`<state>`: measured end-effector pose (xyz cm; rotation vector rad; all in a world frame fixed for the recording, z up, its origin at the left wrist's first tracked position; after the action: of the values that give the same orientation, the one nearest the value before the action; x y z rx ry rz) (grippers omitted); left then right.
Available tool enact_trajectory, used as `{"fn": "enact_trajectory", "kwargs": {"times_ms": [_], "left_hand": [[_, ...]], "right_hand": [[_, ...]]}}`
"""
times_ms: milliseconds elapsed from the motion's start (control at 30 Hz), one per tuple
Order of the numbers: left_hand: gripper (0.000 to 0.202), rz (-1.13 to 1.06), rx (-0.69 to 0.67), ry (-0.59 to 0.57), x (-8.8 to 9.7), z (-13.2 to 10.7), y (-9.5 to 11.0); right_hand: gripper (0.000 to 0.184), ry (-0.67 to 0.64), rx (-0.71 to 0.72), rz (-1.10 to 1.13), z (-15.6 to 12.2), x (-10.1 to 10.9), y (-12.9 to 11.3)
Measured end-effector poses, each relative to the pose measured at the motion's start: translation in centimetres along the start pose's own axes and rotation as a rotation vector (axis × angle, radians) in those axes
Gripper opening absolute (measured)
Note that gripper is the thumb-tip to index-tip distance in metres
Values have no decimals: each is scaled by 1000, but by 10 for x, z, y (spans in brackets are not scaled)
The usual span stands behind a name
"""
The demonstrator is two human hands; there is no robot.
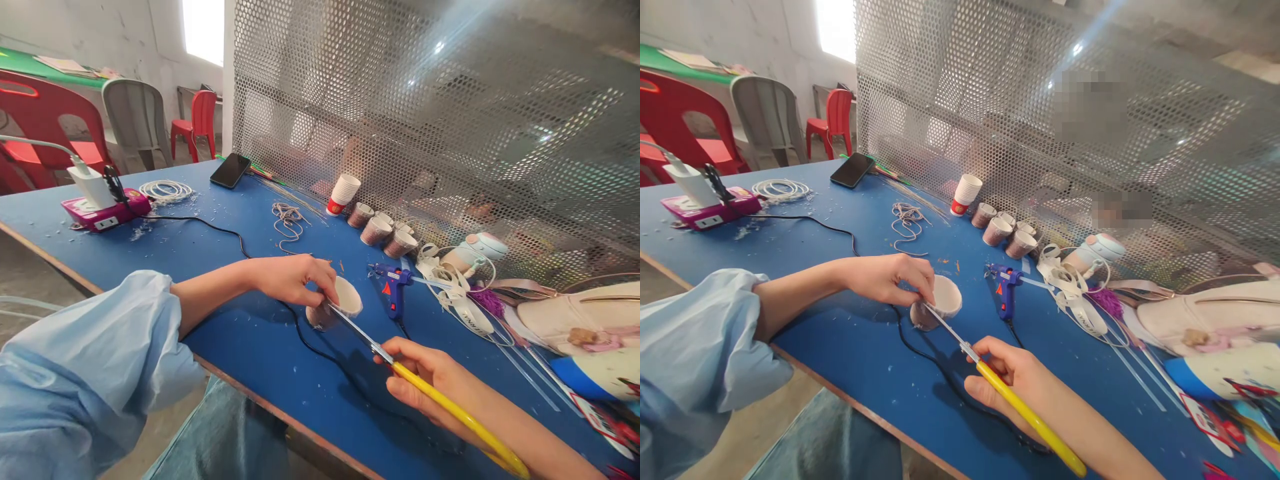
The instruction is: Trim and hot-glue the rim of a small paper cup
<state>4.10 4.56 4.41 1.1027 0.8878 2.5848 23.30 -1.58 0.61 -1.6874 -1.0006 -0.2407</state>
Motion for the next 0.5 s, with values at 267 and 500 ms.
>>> {"fn": "enact_trajectory", "kwargs": {"times_ms": [267, 500], "left_hand": [[29, 8, 9, -1, 0, 0, 1], [29, -5, 22, -12, 0, -1, 1]], "right_hand": [[56, -11, -8, -21, 6, -2, -10], [51, -2, 25, -43, 5, 2, -7]]}}
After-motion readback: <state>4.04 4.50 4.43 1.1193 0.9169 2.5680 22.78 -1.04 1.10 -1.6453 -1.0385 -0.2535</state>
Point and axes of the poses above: each hand's wrist, its own z-axis towards the middle knuckle, its own x-axis out of the back of the hand, y = z × x, the point moved 7 cm from there along z, towards the middle knuckle, and after that the axes turned 11 degrees about y, right-handed, at the moved point
